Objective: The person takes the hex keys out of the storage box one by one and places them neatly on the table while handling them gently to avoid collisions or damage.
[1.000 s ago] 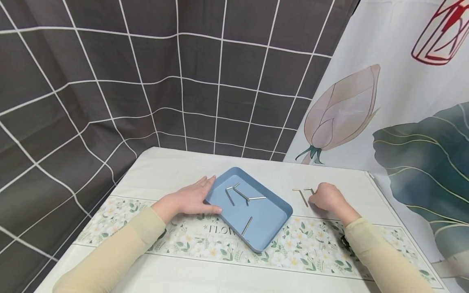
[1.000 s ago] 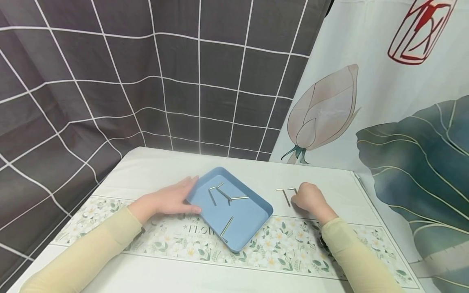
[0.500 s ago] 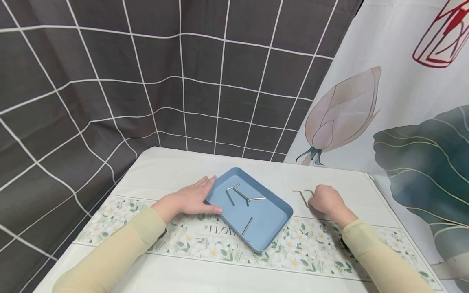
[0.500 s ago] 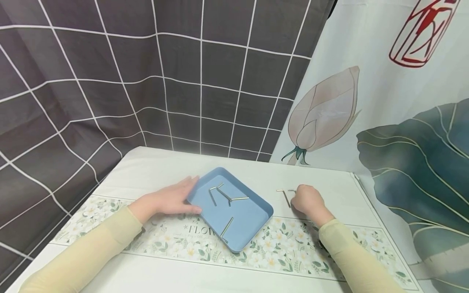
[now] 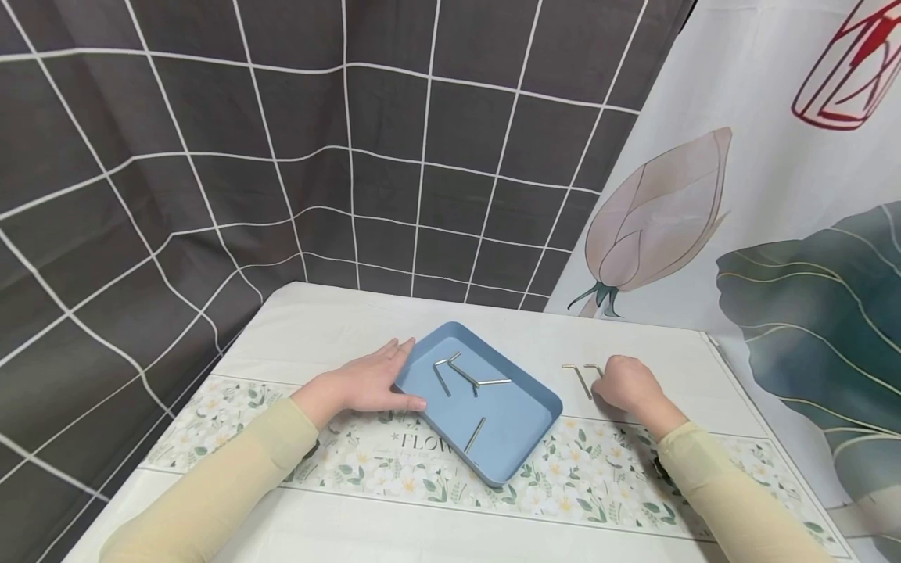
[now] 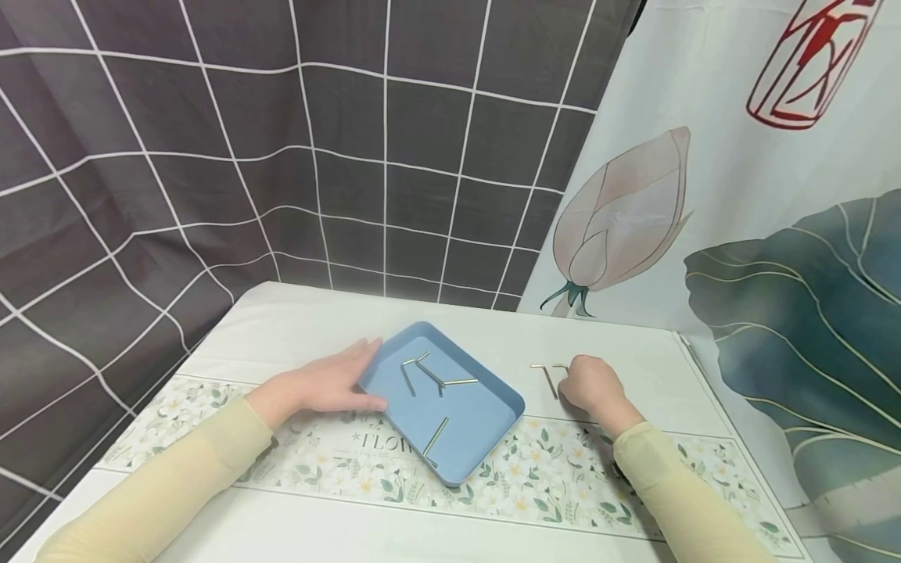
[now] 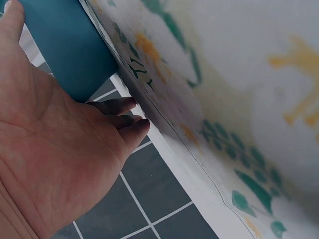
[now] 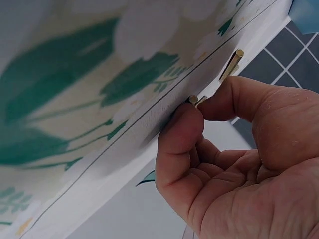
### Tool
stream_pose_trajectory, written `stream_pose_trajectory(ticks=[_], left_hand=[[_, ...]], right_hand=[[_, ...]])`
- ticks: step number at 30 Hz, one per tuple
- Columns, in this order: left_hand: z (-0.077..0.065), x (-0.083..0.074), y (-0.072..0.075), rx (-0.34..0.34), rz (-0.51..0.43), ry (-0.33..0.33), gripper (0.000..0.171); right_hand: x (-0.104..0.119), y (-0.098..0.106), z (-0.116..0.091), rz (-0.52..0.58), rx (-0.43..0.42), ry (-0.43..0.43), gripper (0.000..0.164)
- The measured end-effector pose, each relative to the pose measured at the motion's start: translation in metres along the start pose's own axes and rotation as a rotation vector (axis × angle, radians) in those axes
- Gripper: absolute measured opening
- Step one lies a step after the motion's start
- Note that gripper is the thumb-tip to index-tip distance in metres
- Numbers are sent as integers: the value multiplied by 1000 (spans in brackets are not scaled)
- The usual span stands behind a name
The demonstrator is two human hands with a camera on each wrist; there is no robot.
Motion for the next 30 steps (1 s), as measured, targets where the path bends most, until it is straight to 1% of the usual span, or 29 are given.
stream_pose_trajectory(ticks=[10, 13, 15, 18, 21, 22, 23, 24, 28, 30], left_hand=[[-1, 0, -2, -1, 1, 5, 132], [-1, 0, -2, -2, 0, 4, 132], [-1, 0, -2, -2, -1, 3, 132], [-1, 0, -1, 0, -1, 2, 132], [-1, 0, -1, 3, 1, 3, 132], [-1, 0, -1, 3, 1, 4, 131], [-1, 0, 0, 3, 2, 4, 131], [-1, 0, 0, 4, 2, 5, 131], [-1, 0, 0, 7, 2, 3, 131], [-1, -1, 0, 7, 1, 3, 131]], right_hand=[[-5, 4, 2, 18, 46, -47, 31], [-4, 5, 0, 22, 54, -44, 35], [-2, 6, -1, 22, 53, -37, 38], [0, 9, -1, 28, 49, -21, 38], [3, 14, -1, 51, 35, -6, 29], [5, 16, 0, 57, 24, 5, 25], [7, 18, 0, 60, 15, 19, 23], [10, 20, 0, 64, 5, 32, 24], [22, 27, -3, 76, -25, 87, 37], [28, 28, -5, 89, -25, 101, 37]])
Point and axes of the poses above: each hand's wrist, its own z-axis towards the middle knuckle, its own y-axis out of the back of the hand, x = y × z, the point moved 7 cm from there along z, towards the middle knuckle, and after that the axes turned 13 degrees about z, right-handed, at the moved point
